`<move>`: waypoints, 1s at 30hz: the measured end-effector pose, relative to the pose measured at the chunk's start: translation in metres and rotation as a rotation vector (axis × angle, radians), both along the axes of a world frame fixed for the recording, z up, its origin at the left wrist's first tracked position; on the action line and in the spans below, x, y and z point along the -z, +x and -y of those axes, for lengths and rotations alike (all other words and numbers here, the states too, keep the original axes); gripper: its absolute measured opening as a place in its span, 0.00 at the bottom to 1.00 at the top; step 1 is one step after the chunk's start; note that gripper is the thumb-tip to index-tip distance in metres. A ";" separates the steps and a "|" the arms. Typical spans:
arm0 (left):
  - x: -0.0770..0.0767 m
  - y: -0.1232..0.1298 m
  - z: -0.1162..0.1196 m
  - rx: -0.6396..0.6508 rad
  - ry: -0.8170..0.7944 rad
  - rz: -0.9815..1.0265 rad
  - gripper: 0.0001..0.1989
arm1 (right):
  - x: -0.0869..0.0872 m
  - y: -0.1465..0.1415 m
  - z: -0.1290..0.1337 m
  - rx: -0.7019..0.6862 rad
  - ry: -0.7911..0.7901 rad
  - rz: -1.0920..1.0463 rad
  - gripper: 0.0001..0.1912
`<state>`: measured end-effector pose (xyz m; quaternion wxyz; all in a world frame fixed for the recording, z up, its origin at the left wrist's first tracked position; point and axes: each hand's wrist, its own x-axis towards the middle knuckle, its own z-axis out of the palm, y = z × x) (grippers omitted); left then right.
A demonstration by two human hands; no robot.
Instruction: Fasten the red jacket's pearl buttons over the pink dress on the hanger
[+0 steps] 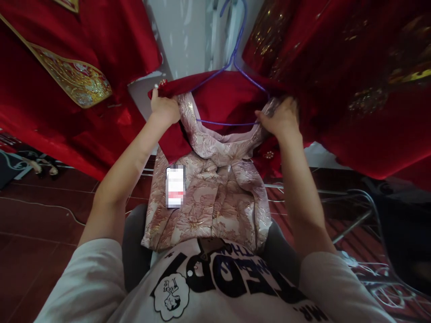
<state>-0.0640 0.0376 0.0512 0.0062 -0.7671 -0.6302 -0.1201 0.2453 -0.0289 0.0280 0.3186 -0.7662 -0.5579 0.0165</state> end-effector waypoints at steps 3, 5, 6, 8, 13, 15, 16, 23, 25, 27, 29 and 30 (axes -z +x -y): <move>-0.005 -0.010 0.007 -0.056 0.066 0.017 0.22 | -0.014 0.006 0.006 -0.001 -0.044 0.022 0.38; -0.007 -0.017 0.010 -0.053 0.086 0.053 0.26 | -0.024 0.014 0.010 -0.029 -0.122 0.009 0.30; -0.007 -0.020 0.011 -0.061 0.088 0.071 0.28 | -0.028 0.019 0.012 -0.046 -0.163 -0.010 0.24; -0.008 -0.024 0.011 -0.103 0.073 0.101 0.29 | -0.035 0.026 0.019 -0.086 -0.220 -0.065 0.20; -0.005 -0.011 0.013 -0.080 0.114 0.201 0.28 | -0.037 0.031 0.033 -0.309 -0.047 -0.357 0.04; -0.003 -0.001 0.015 0.030 0.178 0.211 0.26 | -0.032 0.028 0.033 -0.333 0.059 -0.424 0.10; -0.001 0.003 0.016 0.076 0.199 0.195 0.25 | -0.030 0.026 0.031 -0.322 0.105 -0.414 0.13; 0.004 0.001 0.015 0.033 0.173 0.017 0.22 | -0.004 0.038 0.008 -0.080 0.332 -0.178 0.05; 0.004 -0.006 0.017 -0.054 0.129 -0.029 0.22 | 0.003 0.046 0.005 -0.016 0.321 -0.190 0.05; 0.003 -0.012 0.020 -0.149 0.063 -0.072 0.23 | 0.009 0.053 0.006 0.034 0.306 -0.227 0.07; 0.000 -0.016 0.024 -0.210 0.011 -0.099 0.25 | 0.012 0.057 0.010 0.052 0.292 -0.276 0.09; -0.002 -0.018 0.026 -0.226 -0.009 -0.103 0.25 | 0.014 0.059 0.013 0.057 0.281 -0.298 0.10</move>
